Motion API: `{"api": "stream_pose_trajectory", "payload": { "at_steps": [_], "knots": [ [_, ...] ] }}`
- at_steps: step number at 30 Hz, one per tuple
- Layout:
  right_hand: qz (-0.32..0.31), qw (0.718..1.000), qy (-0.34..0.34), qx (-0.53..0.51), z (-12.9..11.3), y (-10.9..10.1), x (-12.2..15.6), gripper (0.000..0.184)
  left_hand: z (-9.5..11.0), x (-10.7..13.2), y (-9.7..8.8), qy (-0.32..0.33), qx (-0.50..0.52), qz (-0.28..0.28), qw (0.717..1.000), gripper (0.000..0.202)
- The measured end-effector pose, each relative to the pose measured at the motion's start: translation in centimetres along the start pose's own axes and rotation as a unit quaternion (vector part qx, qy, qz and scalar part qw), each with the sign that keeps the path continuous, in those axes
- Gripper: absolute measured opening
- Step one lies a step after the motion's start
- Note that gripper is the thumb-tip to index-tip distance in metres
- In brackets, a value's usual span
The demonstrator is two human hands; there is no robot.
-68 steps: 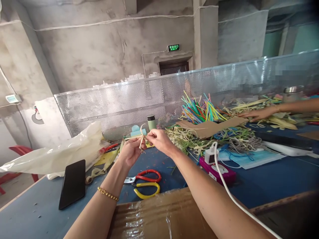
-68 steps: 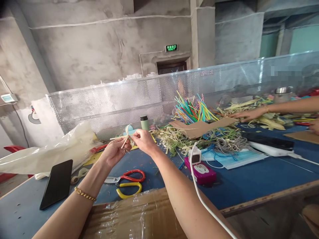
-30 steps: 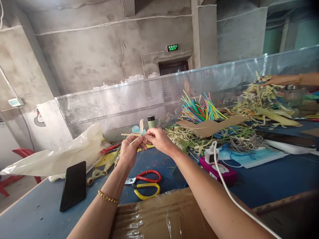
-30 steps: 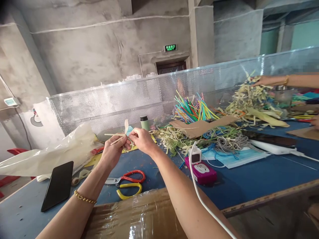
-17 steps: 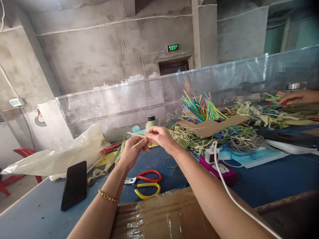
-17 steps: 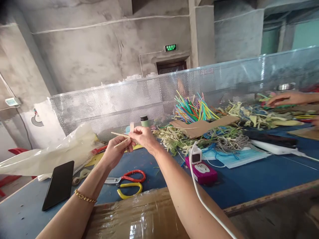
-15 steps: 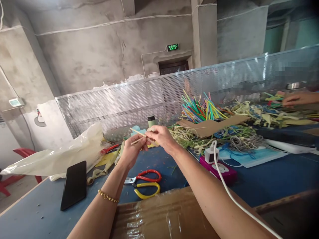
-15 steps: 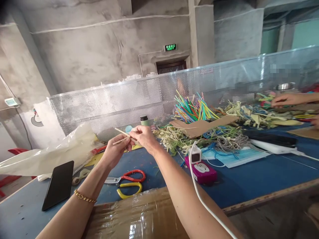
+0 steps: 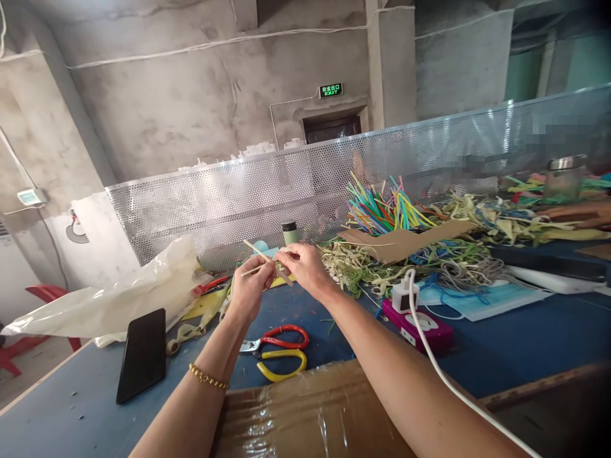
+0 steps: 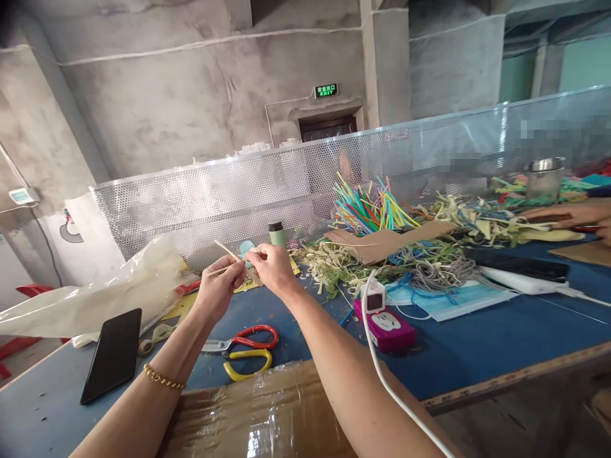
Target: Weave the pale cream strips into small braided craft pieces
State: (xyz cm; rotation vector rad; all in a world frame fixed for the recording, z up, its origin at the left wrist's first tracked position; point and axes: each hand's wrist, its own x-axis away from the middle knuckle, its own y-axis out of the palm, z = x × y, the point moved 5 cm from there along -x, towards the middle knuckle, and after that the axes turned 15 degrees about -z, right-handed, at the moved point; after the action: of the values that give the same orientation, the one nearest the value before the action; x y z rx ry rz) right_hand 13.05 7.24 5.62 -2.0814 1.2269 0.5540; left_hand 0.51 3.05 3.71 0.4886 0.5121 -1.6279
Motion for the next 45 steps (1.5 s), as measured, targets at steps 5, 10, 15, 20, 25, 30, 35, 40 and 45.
{"api": "stream_pose_trajectory", "payload": {
  "at_steps": [5,10,15,20,25,30,35,40,45],
  "knots": [
    [0.02,0.998,0.009,0.059,0.7,0.2,-0.1,0.025,-0.4,-0.1,-0.1,-0.017,-0.004,0.026,1.0,0.019],
    [0.04,0.997,0.02,0.061,1.3,0.3,-0.1,0.024,-0.5,-0.1,0.1,-0.029,-0.017,0.019,0.999,0.022],
    [0.022,0.999,0.042,0.014,1.7,0.1,-0.1,0.023,-0.6,-0.1,-0.2,-0.03,-0.026,0.005,0.999,0.021],
    [-0.079,0.996,0.006,-0.035,0.7,-0.8,-0.4,0.03,-0.2,-0.2,-0.6,-0.058,-0.025,-0.09,0.994,0.022],
    [-0.127,0.991,0.008,-0.029,0.2,-1.1,-0.3,0.027,-0.2,0.1,-0.5,-0.093,-0.026,-0.132,0.987,0.018],
    [-0.153,0.979,0.053,-0.121,0.3,-0.5,0.2,0.018,-0.5,0.0,-0.1,-0.089,0.016,-0.155,0.984,0.016],
    [-0.163,0.97,0.05,-0.173,0.6,-0.2,0.2,0.02,-0.7,0.1,0.2,-0.097,0.052,-0.174,0.979,0.015],
    [-0.124,0.968,0.03,-0.215,1.3,0.4,0.0,0.019,-0.6,0.1,0.1,-0.095,0.062,-0.161,0.98,0.014],
    [-0.08,0.961,0.024,-0.263,1.2,1.2,0.2,0.019,-0.5,0.0,0.1,-0.078,0.068,-0.139,0.985,0.014]
  ]
}}
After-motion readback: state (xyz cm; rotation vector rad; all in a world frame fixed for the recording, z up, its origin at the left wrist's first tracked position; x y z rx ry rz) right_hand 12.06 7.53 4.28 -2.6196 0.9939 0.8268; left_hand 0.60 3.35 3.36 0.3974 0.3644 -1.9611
